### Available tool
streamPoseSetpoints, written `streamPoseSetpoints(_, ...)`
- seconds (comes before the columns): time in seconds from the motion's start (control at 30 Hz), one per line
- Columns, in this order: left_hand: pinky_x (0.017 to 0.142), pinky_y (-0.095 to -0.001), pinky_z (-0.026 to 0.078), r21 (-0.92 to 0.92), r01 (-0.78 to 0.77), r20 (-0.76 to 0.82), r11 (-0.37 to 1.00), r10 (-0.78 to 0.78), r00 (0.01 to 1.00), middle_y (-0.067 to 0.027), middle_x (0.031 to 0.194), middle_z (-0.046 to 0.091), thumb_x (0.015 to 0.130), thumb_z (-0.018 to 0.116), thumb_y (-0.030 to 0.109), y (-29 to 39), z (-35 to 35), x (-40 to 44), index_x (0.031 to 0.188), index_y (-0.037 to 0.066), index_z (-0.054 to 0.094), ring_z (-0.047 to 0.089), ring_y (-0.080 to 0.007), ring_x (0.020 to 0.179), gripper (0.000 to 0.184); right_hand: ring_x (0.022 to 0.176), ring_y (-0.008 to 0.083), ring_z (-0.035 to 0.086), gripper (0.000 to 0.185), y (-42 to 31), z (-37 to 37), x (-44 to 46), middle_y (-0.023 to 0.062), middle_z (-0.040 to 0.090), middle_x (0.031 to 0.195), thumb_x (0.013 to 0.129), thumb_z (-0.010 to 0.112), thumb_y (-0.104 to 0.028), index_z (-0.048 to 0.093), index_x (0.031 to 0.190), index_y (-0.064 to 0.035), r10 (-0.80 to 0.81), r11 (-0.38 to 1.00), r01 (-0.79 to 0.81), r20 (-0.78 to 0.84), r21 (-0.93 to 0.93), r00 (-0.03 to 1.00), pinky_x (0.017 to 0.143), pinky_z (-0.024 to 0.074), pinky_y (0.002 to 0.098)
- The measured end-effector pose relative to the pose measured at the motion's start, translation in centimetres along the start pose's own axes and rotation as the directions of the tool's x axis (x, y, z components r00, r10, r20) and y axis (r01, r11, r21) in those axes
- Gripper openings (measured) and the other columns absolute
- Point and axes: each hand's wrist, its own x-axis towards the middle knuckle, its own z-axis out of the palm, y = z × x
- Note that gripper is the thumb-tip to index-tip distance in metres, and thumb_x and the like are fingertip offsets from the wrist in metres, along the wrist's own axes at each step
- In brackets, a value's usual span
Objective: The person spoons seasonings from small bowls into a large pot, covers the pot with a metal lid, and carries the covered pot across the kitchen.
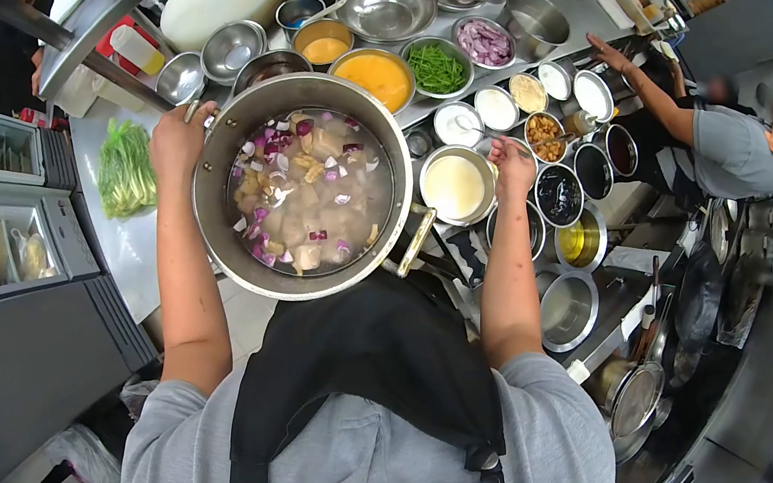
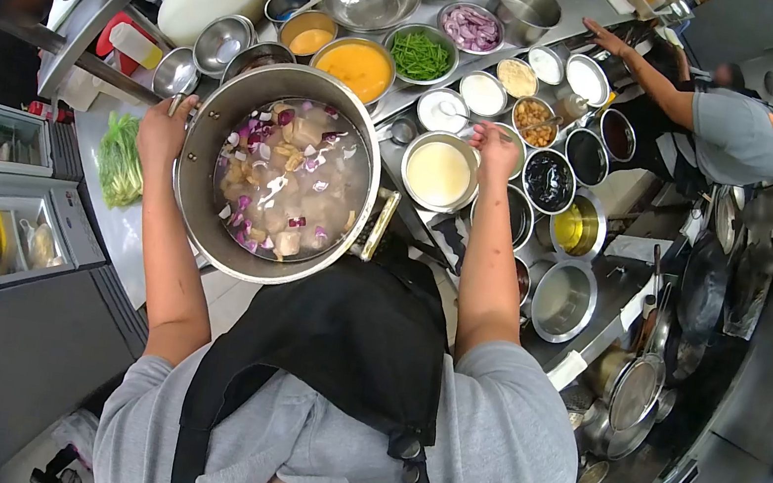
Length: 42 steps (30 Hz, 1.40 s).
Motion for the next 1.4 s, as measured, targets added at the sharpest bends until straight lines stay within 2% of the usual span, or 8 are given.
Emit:
streamPoseSetpoints(0.37, 0.081, -0.0471, 0.051, -0.046, 0.004, 0.006, 0.999, -0.003, 1.000, -0.0197, 0.096, 0.071, 0.084, 0.065, 0.056, 0.2, -0.3, -0.1, 0.106, 0.016, 0.075, 0.067, -0.0398, 0.093, 0.047, 0.065, 0.0145, 0.060, 0.023, -5.6, 1.8, -3.0, 0.0161, 0.069, 0.088, 0.096, 0.055, -0.008, 0.063, 0.108, 0.0103, -0.031, 0.999, 0.028, 0.102, 0.035, 0.994, 0.059, 0.0536, 0.0276)
streamPoseSetpoints(0.7, 0.082, -0.0472, 0.052, -0.033, -0.010, -0.036, 0.999, 0.008, 0.999, -0.0186, 0.094, 0.072, 0.082, 0.067, 0.055, -1.0, 0.9, 0.5, 0.103, 0.017, 0.076, 0.068, -0.0380, 0.093, 0.044, 0.066, 0.0126, 0.060, 0.027, -13.3, 10.3, -15.2, 0.0154, 0.071, 0.089, 0.097, 0.062, -0.013, 0.065, 0.110, 0.0103, 0.007, 1.000, 0.005, 0.462, -0.024, 0.887, 0.057, 0.0512, 0.0254)
streamPoseSetpoints(0.97, 0.080, -0.0479, 0.052, -0.073, -0.012, -0.067, 0.997, 0.007, 0.998, -0.0196, 0.094, 0.071, 0.083, 0.065, 0.061, -1.3, 1.1, 0.3, 0.104, 0.015, 0.075, 0.067, -0.0398, 0.092, 0.052, 0.069, 0.0109, 0.062, 0.022, -11.7, 14.0, -20.1, 0.0101, 0.074, 0.093, 0.096, 0.061, -0.010, 0.070, 0.113, 0.0005, 0.027, 0.888, 0.299, 0.687, -0.351, 0.726, 0.065, 0.0527, 0.0249)
streamPoseSetpoints(1.03, 0.081, -0.0466, 0.052, -0.069, 0.009, -0.041, 0.998, -0.012, 0.999, -0.0191, 0.095, 0.072, 0.082, 0.066, 0.060, -0.8, 0.2, 0.0, 0.104, 0.013, 0.075, 0.067, -0.0382, 0.094, 0.052, 0.075, 0.0201, 0.068, 0.022, -12.1, 14.4, -20.6, 0.0124, 0.074, 0.098, 0.093, 0.062, -0.007, 0.071, 0.112, -0.0032, -0.149, 0.563, 0.746, 0.845, -0.354, 0.514, 0.071, 0.0535, 0.0296)
streamPoseSetpoints(1.07, 0.083, -0.0454, 0.051, -0.064, 0.029, -0.014, 0.998, -0.029, 0.999, -0.0186, 0.097, 0.072, 0.081, 0.068, 0.059, -0.4, -0.1, -0.2, 0.104, 0.012, 0.075, 0.067, -0.0365, 0.096, 0.053, 0.085, 0.0270, 0.069, 0.024, -12.7, 14.6, -20.8, 0.0134, 0.073, 0.102, 0.088, 0.064, -0.003, 0.072, 0.110, -0.0055, -0.187, 0.511, 0.807, 0.878, -0.296, 0.441, 0.078, 0.0531, 0.0335)
streamPoseSetpoints(1.23, 0.082, -0.0472, 0.051, -0.028, -0.039, -0.061, 0.999, 0.037, 0.997, -0.0194, 0.096, 0.071, 0.083, 0.066, 0.057, -0.9, 1.0, 0.5, 0.102, 0.011, 0.074, 0.067, -0.0382, 0.096, 0.050, 0.086, 0.0268, 0.068, 0.028, -13.3, 14.3, -20.6, 0.0111, 0.073, 0.098, 0.083, 0.066, 0.000, 0.072, 0.111, -0.0055, -0.225, 0.416, 0.898, 0.941, -0.141, 0.252, 0.078, 0.0534, 0.0347)
streamPoseSetpoints(1.33, 0.082, -0.0478, 0.051, -0.021, -0.044, -0.058, 0.999, 0.043, 0.997, -0.0203, 0.096, 0.071, 0.083, 0.066, 0.056, -0.9, 1.0, 0.6, 0.105, 0.013, 0.074, 0.066, -0.0394, 0.095, 0.049, 0.077, 0.0260, 0.066, 0.026, -14.2, 13.7, -20.5, 0.0114, 0.073, 0.097, 0.085, 0.065, -0.001, 0.071, 0.110, -0.0052, -0.331, 0.479, 0.863, 0.877, -0.162, 0.348, 0.074, 0.0525, 0.0327)
streamPoseSetpoints(1.4, 0.082, -0.0479, 0.051, -0.026, -0.027, -0.019, 0.999, 0.026, 0.999, -0.0208, 0.097, 0.071, 0.083, 0.065, 0.057, -0.1, 0.2, 0.1, 0.105, 0.012, 0.074, 0.066, -0.0400, 0.096, 0.050, 0.075, 0.0145, 0.063, 0.022, -14.3, 12.3, -19.7, 0.0090, 0.073, 0.096, 0.091, 0.063, -0.004, 0.070, 0.112, -0.0030, -0.363, 0.682, 0.704, 0.746, -0.195, 0.558, 0.069, 0.0510, 0.0272)
